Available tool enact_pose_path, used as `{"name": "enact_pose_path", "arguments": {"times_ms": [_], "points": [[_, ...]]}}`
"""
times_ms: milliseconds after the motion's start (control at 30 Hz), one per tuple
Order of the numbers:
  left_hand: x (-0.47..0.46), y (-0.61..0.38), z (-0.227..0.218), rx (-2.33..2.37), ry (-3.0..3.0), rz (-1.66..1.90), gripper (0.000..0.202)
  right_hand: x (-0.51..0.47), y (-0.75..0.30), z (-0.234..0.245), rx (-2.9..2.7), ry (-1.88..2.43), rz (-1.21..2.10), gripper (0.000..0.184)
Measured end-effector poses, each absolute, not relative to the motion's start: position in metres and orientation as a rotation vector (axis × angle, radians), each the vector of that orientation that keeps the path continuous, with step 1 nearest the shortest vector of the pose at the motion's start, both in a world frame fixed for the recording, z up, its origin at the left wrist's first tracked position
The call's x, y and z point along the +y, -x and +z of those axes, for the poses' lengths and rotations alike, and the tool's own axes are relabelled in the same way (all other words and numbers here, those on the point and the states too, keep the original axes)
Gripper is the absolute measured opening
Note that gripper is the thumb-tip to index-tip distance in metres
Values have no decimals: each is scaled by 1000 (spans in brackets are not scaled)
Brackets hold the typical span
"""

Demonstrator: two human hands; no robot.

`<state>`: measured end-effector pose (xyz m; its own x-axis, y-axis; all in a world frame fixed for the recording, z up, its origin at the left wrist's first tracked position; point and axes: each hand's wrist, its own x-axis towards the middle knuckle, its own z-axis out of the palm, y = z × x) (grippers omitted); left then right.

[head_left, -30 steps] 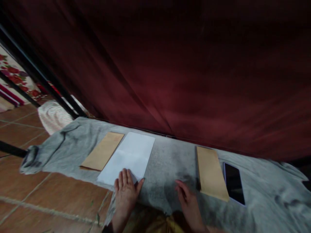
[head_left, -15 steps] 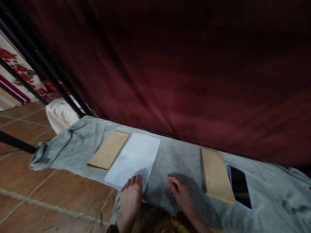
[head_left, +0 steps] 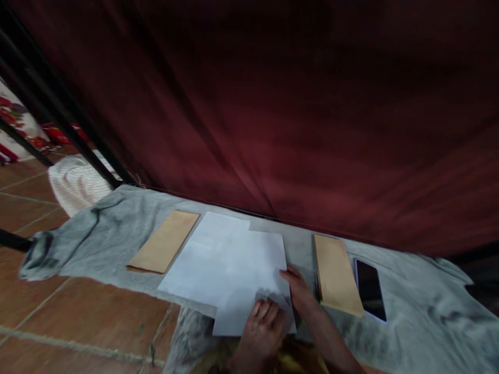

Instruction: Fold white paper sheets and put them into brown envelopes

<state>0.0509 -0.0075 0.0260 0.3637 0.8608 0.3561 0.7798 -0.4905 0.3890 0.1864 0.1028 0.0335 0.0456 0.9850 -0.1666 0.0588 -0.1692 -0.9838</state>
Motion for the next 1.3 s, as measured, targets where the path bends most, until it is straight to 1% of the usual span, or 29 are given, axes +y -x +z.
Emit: {"name": "enact_pose_path", "arguments": {"times_ms": [67,100,133,200,267,367,500,600,767,867,1033,1167,1300], "points": [[-5,-41,28,1419,-2368,855,51,110,-191,32,-990,1356,1410,51],[-3,-34,29,1450,-2282,893,57,113,-194,32,-952,1353,1432,52],[1,-25,30,1532,-2154,936,55,117,-196,32,-935,1361,1425,52],[11,-6,31,1715,-1825,1025,45,122,-202,32,-928,1391,1392,52],[26,11,32,1814,-1499,1156,44,125,-208,32,-929,1421,1356,51],[51,27,34,1739,-1090,1260,50,131,-213,32,-937,1449,1317,52],[82,33,47,1682,-697,1279,47,142,-212,37,-933,1448,1323,52],[97,34,59,1608,-518,1344,47,147,-211,50,-956,1407,1368,48],[113,38,76,1526,-418,1313,64,142,-215,99,-1034,1152,1549,45],[119,35,88,1504,-419,1293,56,136,-221,133,-1076,1107,1619,40],[123,29,117,1083,-416,1270,44,132,-232,174,-1169,1007,1674,34],[128,36,147,983,-539,1224,43,138,-238,192,-1276,971,1582,31],[135,47,178,982,-722,1372,40,153,-241,199,-1361,995,1321,31]]}}
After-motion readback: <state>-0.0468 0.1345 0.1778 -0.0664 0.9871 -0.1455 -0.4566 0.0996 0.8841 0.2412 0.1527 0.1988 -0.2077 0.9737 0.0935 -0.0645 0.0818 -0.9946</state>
